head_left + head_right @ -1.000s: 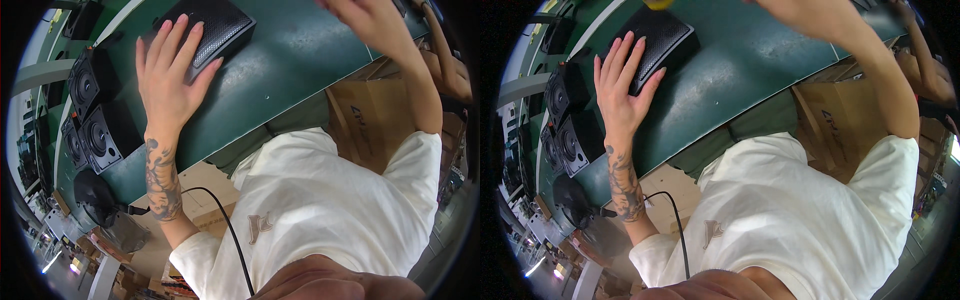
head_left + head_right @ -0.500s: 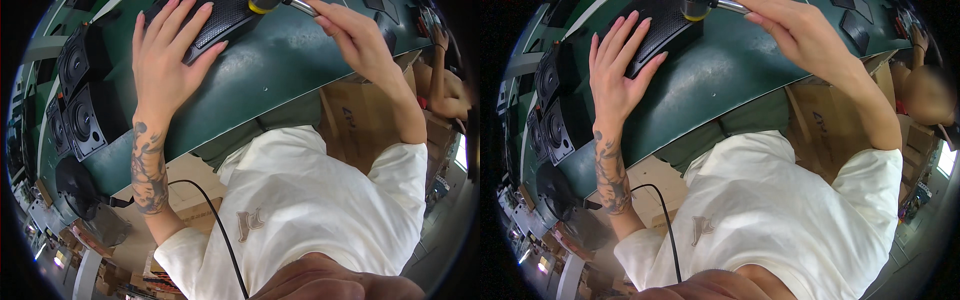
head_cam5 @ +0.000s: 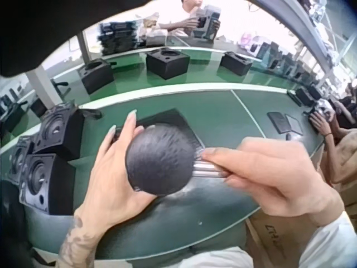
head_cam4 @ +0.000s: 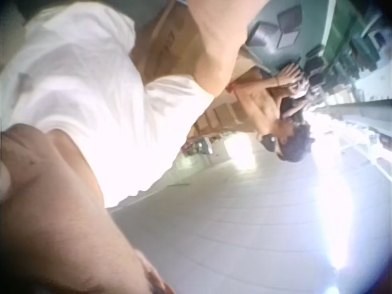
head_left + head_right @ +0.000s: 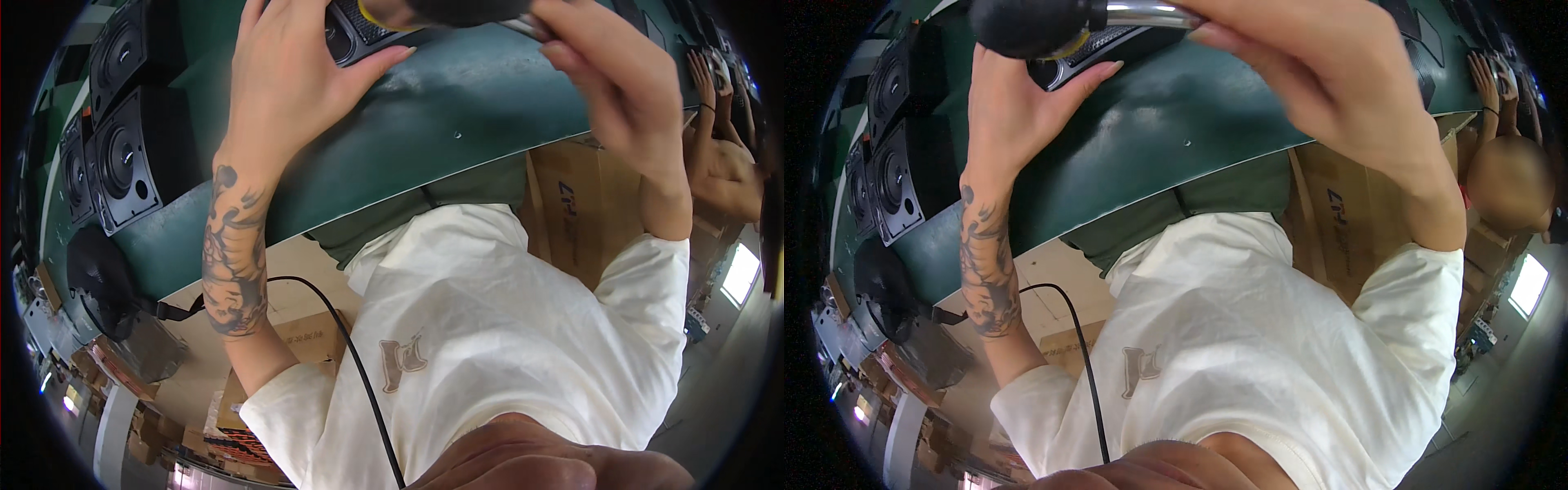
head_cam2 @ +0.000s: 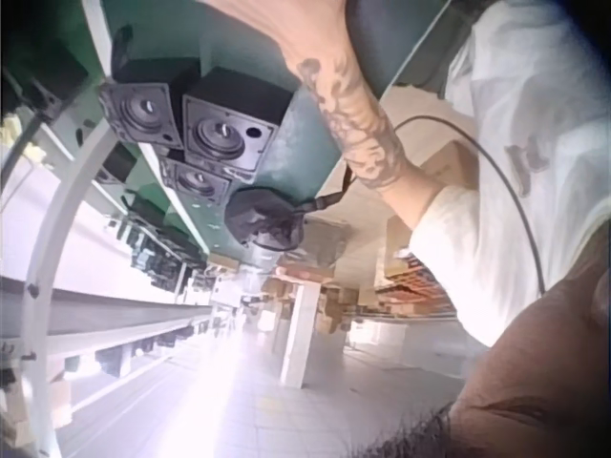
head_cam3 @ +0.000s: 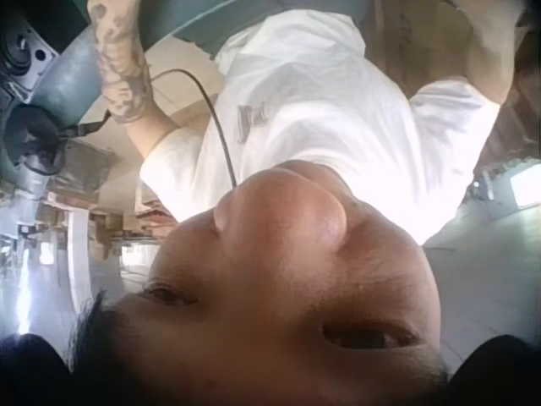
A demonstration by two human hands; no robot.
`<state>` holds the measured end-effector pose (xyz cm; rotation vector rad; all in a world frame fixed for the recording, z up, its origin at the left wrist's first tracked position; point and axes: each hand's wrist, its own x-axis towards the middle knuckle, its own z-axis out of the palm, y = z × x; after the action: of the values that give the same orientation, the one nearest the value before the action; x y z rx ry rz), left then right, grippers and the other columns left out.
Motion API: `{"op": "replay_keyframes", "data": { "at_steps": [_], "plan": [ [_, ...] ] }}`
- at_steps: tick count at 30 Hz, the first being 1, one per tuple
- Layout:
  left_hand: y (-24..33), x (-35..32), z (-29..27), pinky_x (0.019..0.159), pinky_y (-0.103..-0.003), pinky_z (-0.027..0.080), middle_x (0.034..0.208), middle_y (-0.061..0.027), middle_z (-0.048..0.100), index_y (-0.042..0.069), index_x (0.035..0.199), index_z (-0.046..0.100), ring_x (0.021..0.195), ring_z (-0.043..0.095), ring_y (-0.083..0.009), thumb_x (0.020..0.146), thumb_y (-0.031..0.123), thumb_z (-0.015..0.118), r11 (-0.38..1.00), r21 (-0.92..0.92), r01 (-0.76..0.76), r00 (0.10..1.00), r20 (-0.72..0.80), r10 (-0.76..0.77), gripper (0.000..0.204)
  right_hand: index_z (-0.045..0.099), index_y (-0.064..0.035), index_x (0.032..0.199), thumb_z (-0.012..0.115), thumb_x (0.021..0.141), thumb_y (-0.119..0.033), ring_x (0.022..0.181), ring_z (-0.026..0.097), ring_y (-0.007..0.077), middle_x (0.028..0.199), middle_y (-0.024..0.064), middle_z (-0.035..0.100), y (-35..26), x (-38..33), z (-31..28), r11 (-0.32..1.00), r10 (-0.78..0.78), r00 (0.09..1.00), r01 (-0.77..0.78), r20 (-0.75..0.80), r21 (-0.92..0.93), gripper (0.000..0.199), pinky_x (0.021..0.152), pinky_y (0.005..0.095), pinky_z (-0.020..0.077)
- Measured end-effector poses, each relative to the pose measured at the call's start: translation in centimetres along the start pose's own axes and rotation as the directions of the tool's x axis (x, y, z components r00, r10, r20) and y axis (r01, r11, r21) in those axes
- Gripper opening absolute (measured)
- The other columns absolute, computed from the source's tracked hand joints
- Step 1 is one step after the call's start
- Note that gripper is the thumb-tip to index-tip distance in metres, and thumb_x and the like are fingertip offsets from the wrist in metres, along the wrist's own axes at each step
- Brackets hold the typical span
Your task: The person assembles small black speaker units on a green workbench. They place a mesh grille onto the speaker casing, align it, and use a rubber mallet to tap the edges into place. The person repeats this process for multiple units, handling them one at a time and occasionally inspecting the fit.
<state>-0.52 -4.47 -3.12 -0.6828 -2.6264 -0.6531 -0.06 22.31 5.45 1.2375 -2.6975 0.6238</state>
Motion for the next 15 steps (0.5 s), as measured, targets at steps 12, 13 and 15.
{"op": "replay_keyframes", "data": {
  "at_steps": [12,13,15],
  "plan": [
    [-0.3,-0.1,0.5,0.122,-0.050,0.030,0.139,-0.0139,0.064,-0.007,0.157,0.027,0.134,0.056,-0.0317,0.073,0.028,0.090,0.995,-0.092,-0.048,0.998,-0.052,0.043,0.111,0.067,0.0018,0.126,0.068,0.095,-0.006,0.067,0.062,0.0312,0.080,0.0156,0.062,0.9,1.0,-0.6,1.000,0.014,0.999,-0.013,0.048,-0.009,0.032,0.061,0.0363,0.0478],
    [-0.4,-0.1,0.5,0.122,-0.050,0.030,0.139,-0.0137,0.064,-0.007,0.157,0.027,0.134,0.056,-0.0315,0.073,0.028,0.090,0.994,-0.083,-0.067,0.997,-0.055,0.063,0.111,0.067,0.0014,0.126,0.067,0.095,-0.006,0.067,0.062,0.0312,0.080,0.0156,0.062,0.8,0.9,-0.3,1.000,0.018,0.999,-0.018,0.047,0.007,0.032,0.061,0.0365,0.0478],
    [-0.7,-0.4,0.7,0.122,-0.050,0.029,0.139,-0.0134,0.063,-0.006,0.157,0.027,0.135,0.055,-0.0313,0.074,0.028,0.089,0.994,-0.066,-0.088,0.995,-0.057,0.084,0.109,0.067,0.0008,0.126,0.067,0.095,-0.007,0.068,0.063,0.0313,0.080,0.0155,0.062,0.5,0.9,0.9,0.998,0.055,0.994,-0.059,0.098,0.038,0.031,0.061,0.0367,0.0480]
  ]
}}
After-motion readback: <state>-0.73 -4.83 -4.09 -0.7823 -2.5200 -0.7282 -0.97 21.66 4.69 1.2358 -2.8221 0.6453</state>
